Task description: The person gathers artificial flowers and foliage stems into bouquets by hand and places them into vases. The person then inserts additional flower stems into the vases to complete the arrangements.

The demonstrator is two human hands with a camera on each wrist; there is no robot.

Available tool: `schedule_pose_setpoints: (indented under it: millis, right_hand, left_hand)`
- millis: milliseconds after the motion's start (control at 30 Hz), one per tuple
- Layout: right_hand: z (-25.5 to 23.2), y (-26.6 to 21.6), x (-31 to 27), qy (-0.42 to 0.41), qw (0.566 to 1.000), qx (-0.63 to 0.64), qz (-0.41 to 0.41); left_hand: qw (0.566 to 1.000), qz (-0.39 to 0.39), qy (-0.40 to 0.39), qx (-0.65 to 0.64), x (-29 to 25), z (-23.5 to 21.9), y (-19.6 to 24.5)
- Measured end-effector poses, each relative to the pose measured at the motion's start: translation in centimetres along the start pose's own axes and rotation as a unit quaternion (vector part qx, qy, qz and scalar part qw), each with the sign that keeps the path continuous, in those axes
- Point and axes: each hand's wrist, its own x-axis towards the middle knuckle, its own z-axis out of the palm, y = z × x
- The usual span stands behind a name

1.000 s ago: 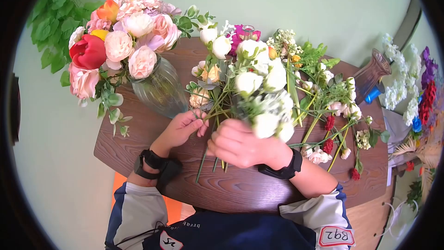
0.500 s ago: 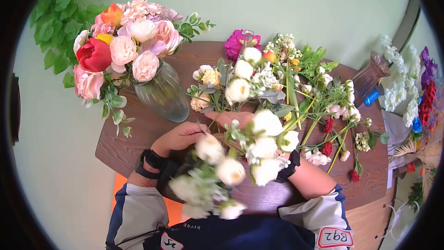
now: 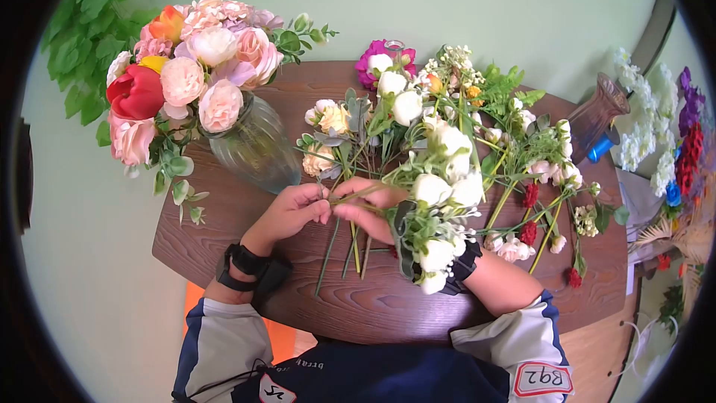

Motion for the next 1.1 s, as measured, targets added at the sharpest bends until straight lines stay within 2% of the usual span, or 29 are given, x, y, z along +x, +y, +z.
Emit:
schedule_pose_setpoints:
  millis: [33,133,167,200,267,333,433,500,567,600,667,733,867,900,933,967,1000,1067,1100]
  right_hand:
    - [0.2,0.4,0.3,0.036,0.996,0.068,-0.052]
    - [-0.5,0.2,0.2,0.121,0.978,0.166,-0.036]
    - [-1.1,0.1,0.3,0.155,0.971,0.173,-0.052]
    - [-2.2,-0.6,0.3,0.179,0.971,0.156,-0.035]
    - [-3.9,-1.1,0.7,0.275,0.944,0.171,-0.065]
    - [-6.5,-1.2,0.7,0.365,0.916,0.164,-0.035]
    - [-10.7,-0.2,-0.1,0.415,0.873,0.254,-0.016]
    - [-13.5,1.6,-0.7,0.423,0.865,0.272,0.003]
    - [-15.3,2.8,-0.9,0.557,0.747,0.352,0.087]
    - [-15.6,2.8,-0.9,0.564,0.744,0.348,0.084]
    - [-15.9,2.6,-1.2,0.587,0.703,0.383,0.116]
    - [-14.8,0.3,-1.2,0.517,0.761,0.382,0.083]
    - [-12.2,-4.5,-0.9,0.434,0.811,0.385,0.07]
    - [-12.1,-5.2,-1.1,0.438,0.809,0.386,0.071]
    - [-12.1,-5.7,-1.5,0.363,0.864,0.345,0.046]
    - [-12.1,-6.2,-1.9,0.286,0.909,0.302,0.02]
    - [-11.6,-7.0,-2.3,0.27,0.927,0.256,0.046]
    - [-10.6,-7.9,-3.7,0.207,0.97,0.087,0.09]
    - [-10.3,-7.2,-5.0,0.141,0.989,-0.03,0.041]
  left_hand:
    - [1.0,-0.001,-0.001,0.0,0.0,0.2,0.3]
    - [0.999,0.008,0.027,-0.029,0.1,0.6,0.9]
    - [0.997,0.01,0.066,-0.026,0.1,0.5,0.7]
    - [0.994,0.011,0.104,-0.024,0.2,0.4,0.5]
    - [0.994,0.004,0.111,-0.004,0.2,0.0,-0.1]
    - [0.993,-0.003,0.116,0.017,0.3,-0.2,-0.7]
    - [0.993,-0.003,0.116,0.011,0.3,-0.1,-1.0]
    - [0.992,-0.073,0.098,0.045,0.2,-0.2,-0.8]
    - [0.991,-0.065,0.087,0.074,0.2,-0.2,-0.9]
    - [0.99,-0.056,0.08,0.102,0.2,-0.1,-1.0]
    - [0.991,-0.055,0.071,0.103,0.1,0.1,-0.5]
    - [0.991,-0.056,0.062,0.102,0.1,0.1,-0.5]
    - [0.991,-0.062,0.037,0.111,0.1,0.1,-0.2]
    - [0.997,-0.044,0.042,0.048,0.1,0.3,-0.3]
    - [0.998,-0.029,0.047,-0.014,0.1,0.4,-0.5]
    - [0.999,-0.034,0.041,-0.012,0.1,0.4,-0.6]
    - [0.998,-0.04,0.051,-0.018,0.3,0.4,-0.6]
    - [0.997,-0.049,0.049,-0.022,0.5,0.2,-0.5]
    - [0.995,-0.062,0.078,-0.012,0.4,0.0,-0.4]
